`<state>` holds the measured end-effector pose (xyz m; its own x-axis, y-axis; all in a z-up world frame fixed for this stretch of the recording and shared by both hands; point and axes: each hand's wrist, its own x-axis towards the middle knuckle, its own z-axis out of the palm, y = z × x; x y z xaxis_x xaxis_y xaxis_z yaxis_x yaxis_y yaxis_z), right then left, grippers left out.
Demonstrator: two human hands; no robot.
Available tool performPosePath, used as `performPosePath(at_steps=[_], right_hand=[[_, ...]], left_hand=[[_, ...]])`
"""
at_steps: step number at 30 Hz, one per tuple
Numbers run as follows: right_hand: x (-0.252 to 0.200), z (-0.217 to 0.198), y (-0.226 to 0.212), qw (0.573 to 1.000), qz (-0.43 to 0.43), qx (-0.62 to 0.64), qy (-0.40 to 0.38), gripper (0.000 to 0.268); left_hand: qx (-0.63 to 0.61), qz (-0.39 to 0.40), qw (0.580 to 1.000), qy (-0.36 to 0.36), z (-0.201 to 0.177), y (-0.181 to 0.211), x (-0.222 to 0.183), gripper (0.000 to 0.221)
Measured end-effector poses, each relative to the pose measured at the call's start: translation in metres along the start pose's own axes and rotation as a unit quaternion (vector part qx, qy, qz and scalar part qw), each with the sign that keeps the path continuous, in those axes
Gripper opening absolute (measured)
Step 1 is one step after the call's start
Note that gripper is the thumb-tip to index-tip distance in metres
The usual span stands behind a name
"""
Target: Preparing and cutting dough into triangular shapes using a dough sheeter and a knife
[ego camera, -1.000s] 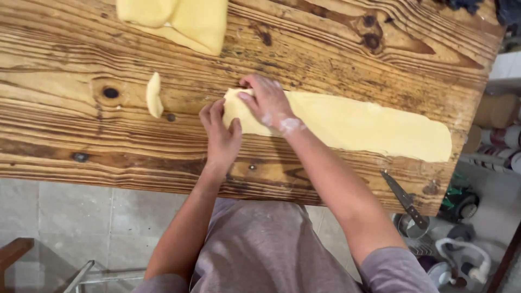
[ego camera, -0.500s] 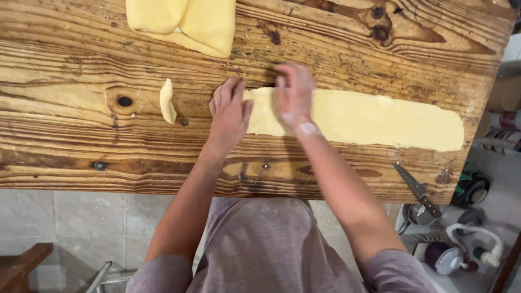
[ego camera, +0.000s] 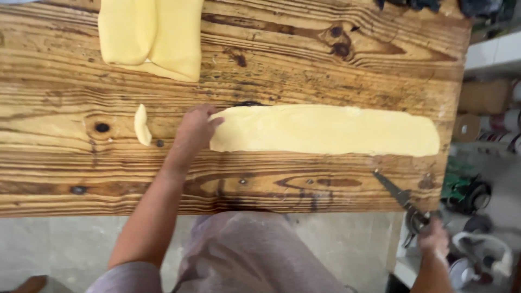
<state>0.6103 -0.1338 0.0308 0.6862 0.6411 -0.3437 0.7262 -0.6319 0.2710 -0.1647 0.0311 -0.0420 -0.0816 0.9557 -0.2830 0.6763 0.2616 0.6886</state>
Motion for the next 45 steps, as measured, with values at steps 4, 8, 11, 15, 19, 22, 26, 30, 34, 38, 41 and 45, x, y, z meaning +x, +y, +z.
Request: performPosePath(at_steps=[4,8,11,15,19,22,26,30,34,38,41,45], right_hand=[[0.017,0.045,0.041,0.991,-0.126,0.015,0.034,0.071],[0.022,0.064,0.025,0.946,-0.262,0.008,0.191,0.059],[-0.003,0.054,0.005,0.971,-0.222,0.003,0.086,0.045],[-0.097,0.041,-0.035,0.992,-0.07,0.02,-0.103,0.052],[-0.203,0.093,-0.066,0.932,0.02,0.36,-0.029,0.027],[-0.311,0.1,-0.132,0.857,0.039,0.514,0.013,0.018],[-0.423,0.068,-0.271,0.778,-0.007,0.623,-0.084,0.035],[-0.454,0.082,-0.373,0.72,-0.047,0.687,-0.087,0.044],[-0.468,0.062,-0.439,0.719,-0.122,0.676,-0.109,0.046],[-0.484,0.028,-0.486,0.839,-0.074,0.532,-0.08,0.03],[-0.531,-0.075,-0.527,0.933,-0.101,0.324,-0.118,0.059],[-0.517,-0.078,-0.537,0.946,-0.151,0.239,-0.157,0.06]], left_hand=[[-0.019,-0.099,0.994,-0.043,-0.001,-0.002,-0.014,0.029],[-0.111,-0.081,0.99,-0.02,0.005,-0.002,-0.013,0.031],[-0.132,-0.151,0.978,-0.059,-0.016,0.027,-0.021,0.029],[-0.084,-0.122,0.983,-0.106,-0.012,0.006,-0.009,0.037],[-0.109,-0.068,0.979,-0.16,-0.032,0.013,-0.003,0.041],[-0.085,-0.084,0.965,-0.234,-0.06,0.031,-0.007,0.047],[-0.047,0.048,0.967,-0.244,-0.02,-0.013,0.021,0.03],[-0.055,0.06,0.963,-0.256,-0.008,-0.028,0.03,0.052],[-0.086,0.056,0.96,-0.26,-0.021,-0.022,0.027,0.044],[-0.104,0.056,0.966,-0.231,-0.002,-0.038,0.034,0.041],[-0.109,0.071,0.966,-0.224,-0.002,-0.04,0.032,0.038],[-0.119,0.089,0.963,-0.225,-0.017,-0.032,0.029,0.032]])
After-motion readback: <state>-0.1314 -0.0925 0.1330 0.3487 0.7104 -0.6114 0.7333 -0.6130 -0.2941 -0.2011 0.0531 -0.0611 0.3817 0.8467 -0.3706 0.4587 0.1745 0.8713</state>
